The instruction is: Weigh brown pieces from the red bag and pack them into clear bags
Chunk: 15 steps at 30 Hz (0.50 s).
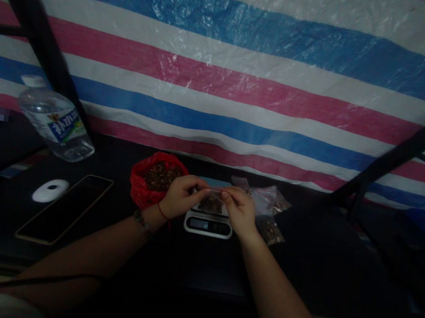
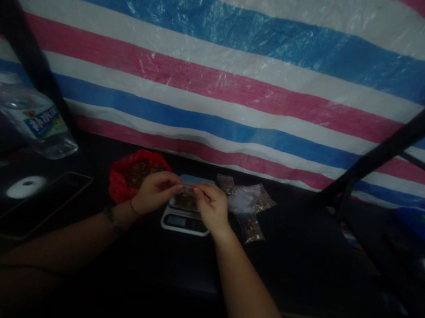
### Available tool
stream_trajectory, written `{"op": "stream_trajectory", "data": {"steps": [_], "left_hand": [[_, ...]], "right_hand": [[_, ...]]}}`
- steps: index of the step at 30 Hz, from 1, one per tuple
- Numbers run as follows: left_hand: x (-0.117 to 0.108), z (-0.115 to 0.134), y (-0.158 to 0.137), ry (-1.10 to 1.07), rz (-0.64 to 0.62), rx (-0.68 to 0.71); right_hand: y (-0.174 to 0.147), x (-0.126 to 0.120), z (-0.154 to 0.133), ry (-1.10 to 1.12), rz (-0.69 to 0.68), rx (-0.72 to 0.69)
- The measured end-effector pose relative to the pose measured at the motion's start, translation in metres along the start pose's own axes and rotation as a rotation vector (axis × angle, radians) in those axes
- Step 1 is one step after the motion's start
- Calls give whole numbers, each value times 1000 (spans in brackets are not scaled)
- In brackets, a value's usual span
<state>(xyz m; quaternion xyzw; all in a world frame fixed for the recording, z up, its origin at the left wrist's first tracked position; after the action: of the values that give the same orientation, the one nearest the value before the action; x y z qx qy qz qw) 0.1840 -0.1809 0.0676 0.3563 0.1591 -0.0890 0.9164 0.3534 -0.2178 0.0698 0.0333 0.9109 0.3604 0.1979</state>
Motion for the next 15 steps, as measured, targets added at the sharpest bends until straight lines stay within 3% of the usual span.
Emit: {"op": "stream_trajectory", "data": {"steps": [6,12,15], "left_hand": [[0,1,0,-132,47,-32],[-9,6,2,-145,123,-78],[-24,4,12,-142,159,-133]], "right_hand": [[-4,-6,10,57,187,56],[-6,8,19,207,36,177],[0,-3,29,205,109,201]]}}
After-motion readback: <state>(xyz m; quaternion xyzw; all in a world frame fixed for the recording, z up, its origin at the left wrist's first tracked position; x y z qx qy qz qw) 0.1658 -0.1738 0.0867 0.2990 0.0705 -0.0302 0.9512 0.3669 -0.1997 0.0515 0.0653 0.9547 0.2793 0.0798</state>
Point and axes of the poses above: each hand's wrist, its own y-axis towards the middle knuckle, its own x-axis out of the palm, z = x × y, the point moved 4 cm from there along y, towards the middle knuckle, and after that the axes turned 5 degrees about -x, right-handed, at the moved point
